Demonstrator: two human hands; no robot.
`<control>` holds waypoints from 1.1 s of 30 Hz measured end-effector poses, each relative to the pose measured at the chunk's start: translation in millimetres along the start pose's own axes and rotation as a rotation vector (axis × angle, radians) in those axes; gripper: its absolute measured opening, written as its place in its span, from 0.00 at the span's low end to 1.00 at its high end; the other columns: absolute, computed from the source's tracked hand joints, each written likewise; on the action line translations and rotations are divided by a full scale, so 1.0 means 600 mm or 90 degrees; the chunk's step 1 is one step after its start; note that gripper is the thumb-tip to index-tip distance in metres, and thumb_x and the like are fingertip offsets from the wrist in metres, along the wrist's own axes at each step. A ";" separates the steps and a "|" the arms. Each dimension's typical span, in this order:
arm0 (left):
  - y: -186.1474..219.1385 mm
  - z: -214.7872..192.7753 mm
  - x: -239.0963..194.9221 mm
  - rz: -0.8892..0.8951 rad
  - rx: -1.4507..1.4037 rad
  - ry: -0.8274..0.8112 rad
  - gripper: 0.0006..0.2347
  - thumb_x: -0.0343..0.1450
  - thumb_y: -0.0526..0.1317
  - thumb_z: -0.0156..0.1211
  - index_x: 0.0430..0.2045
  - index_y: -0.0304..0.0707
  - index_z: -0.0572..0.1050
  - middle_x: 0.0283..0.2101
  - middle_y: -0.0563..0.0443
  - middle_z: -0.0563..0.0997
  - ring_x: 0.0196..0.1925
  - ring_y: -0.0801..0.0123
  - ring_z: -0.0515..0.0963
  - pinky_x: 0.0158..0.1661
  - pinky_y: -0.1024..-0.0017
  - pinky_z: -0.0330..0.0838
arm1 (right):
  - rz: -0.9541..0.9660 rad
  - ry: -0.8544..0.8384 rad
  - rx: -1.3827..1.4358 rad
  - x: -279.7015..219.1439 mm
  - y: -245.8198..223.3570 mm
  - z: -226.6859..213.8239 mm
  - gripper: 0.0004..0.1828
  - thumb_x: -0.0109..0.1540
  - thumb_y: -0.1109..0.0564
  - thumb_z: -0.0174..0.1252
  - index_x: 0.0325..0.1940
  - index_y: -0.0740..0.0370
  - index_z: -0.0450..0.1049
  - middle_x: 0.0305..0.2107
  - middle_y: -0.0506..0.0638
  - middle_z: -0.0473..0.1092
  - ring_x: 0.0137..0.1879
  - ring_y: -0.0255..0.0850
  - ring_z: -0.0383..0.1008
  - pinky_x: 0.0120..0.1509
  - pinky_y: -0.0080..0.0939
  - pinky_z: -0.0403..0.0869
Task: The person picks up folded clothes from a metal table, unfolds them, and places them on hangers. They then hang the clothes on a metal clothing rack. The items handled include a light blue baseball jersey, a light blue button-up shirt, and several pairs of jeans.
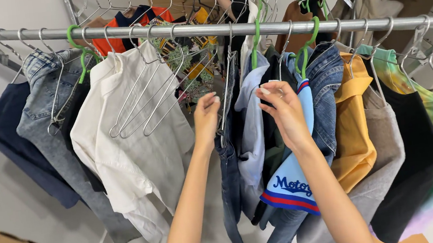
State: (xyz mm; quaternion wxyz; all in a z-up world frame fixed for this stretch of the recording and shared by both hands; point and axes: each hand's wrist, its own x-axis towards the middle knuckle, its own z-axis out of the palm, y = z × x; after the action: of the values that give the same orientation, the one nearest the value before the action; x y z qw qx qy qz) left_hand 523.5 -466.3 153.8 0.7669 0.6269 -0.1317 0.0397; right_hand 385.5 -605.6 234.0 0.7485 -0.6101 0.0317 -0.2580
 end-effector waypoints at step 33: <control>0.249 -0.440 -1.006 0.032 -0.188 0.648 0.10 0.77 0.42 0.51 0.42 0.32 0.75 0.39 0.47 0.80 0.40 0.68 0.81 0.50 0.67 0.76 | 0.276 -0.382 0.337 -0.667 0.039 0.205 0.07 0.66 0.61 0.53 0.48 0.54 0.68 0.32 0.46 0.70 0.40 0.33 0.75 0.48 0.29 0.74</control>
State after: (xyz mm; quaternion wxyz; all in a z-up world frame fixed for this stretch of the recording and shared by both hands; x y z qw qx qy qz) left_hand -50.6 -115.5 96.7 0.8128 0.4104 0.2376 0.3384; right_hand 92.1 -322.2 136.7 0.8913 -0.4251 -0.1268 0.0938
